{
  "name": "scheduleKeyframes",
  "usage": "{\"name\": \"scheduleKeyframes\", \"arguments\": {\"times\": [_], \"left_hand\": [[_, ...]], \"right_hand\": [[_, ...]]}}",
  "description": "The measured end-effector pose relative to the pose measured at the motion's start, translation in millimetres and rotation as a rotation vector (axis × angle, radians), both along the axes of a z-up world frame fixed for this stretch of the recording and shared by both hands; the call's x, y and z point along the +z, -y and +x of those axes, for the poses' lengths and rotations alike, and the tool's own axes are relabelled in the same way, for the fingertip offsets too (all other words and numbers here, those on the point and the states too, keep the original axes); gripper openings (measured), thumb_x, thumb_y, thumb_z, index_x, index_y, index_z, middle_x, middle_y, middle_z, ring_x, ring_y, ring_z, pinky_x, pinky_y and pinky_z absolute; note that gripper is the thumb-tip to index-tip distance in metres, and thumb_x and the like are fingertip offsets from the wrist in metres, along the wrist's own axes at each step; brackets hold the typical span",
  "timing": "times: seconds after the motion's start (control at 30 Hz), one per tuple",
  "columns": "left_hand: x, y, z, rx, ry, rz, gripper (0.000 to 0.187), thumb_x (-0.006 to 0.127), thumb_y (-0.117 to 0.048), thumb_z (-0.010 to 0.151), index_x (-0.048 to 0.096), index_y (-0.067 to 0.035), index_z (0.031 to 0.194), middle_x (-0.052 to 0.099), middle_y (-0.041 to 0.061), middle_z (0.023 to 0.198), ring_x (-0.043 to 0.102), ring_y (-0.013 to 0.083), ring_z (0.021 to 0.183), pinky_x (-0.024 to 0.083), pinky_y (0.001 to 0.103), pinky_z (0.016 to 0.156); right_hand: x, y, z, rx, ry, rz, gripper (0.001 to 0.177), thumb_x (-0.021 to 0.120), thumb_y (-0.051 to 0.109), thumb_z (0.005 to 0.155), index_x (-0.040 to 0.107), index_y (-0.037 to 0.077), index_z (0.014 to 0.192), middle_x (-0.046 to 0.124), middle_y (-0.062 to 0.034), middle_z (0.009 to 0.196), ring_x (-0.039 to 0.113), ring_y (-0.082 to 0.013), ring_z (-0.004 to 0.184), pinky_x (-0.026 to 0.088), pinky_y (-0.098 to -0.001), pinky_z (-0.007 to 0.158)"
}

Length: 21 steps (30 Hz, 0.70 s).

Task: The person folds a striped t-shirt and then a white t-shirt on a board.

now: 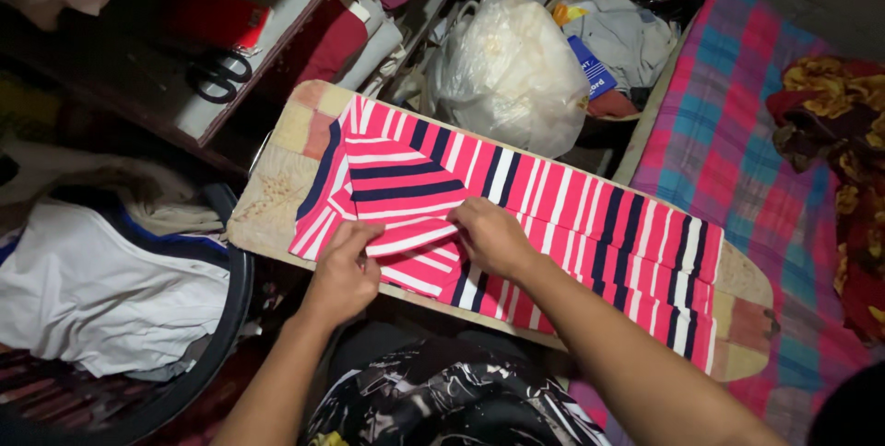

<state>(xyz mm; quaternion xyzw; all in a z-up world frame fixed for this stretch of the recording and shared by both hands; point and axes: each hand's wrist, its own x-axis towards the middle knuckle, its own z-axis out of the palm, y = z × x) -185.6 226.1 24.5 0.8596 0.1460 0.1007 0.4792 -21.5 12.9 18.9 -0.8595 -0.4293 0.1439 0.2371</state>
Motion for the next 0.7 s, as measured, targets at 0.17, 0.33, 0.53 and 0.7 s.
{"name": "scheduleKeyframes", "arguments": {"times": [0.17, 0.33, 0.53, 0.7], "left_hand": [[-22.3, -5.1, -3.9, -0.102, 0.027, 0.036, 0.019, 0.069, 0.003, 0.086, 0.072, 0.000, 0.104, 0.064, 0.013, 0.104, 0.069, 0.0301, 0.095, 0.056, 0.037, 0.081], [-20.4, -9.4, -5.1, -0.131, -0.049, 0.064, 0.018, 0.069, -0.004, 0.089, 0.071, -0.003, 0.107, 0.065, 0.011, 0.106, 0.069, 0.0326, 0.096, 0.055, 0.040, 0.080], [-13.5, -23.0, -4.8, -0.211, -0.123, 0.106, 0.016, 0.068, -0.015, 0.092, 0.071, -0.006, 0.105, 0.068, 0.009, 0.106, 0.069, 0.0331, 0.096, 0.055, 0.041, 0.080], [-5.1, -42.8, 4.7, -0.301, -0.061, 0.112, 0.016, 0.067, -0.016, 0.093, 0.070, -0.006, 0.105, 0.068, 0.010, 0.104, 0.068, 0.0337, 0.097, 0.055, 0.041, 0.080]], "right_hand": [[-7.2, 0.8, -10.3, 0.005, 0.044, -0.078, 0.020, 0.073, 0.006, 0.082, 0.070, 0.004, 0.102, 0.064, -0.0129, 0.105, 0.061, -0.0328, 0.103, 0.052, -0.0426, 0.088], [-14.5, 1.2, -17.2, -0.062, 0.089, -0.123, 0.019, 0.073, 0.004, 0.081, 0.071, 0.004, 0.100, 0.065, -0.0137, 0.108, 0.060, -0.0333, 0.104, 0.051, -0.0431, 0.089], [-9.3, -2.9, -21.9, -0.164, 0.055, -0.195, 0.022, 0.070, 0.006, 0.084, 0.069, 0.002, 0.106, 0.067, -0.0141, 0.111, 0.063, -0.0302, 0.102, 0.053, -0.0426, 0.090], [8.3, -9.4, -19.4, -0.331, -0.167, -0.262, 0.012, 0.065, 0.009, 0.092, 0.067, 0.004, 0.103, 0.067, -0.0141, 0.103, 0.063, -0.0299, 0.102, 0.052, -0.0437, 0.090]]}}
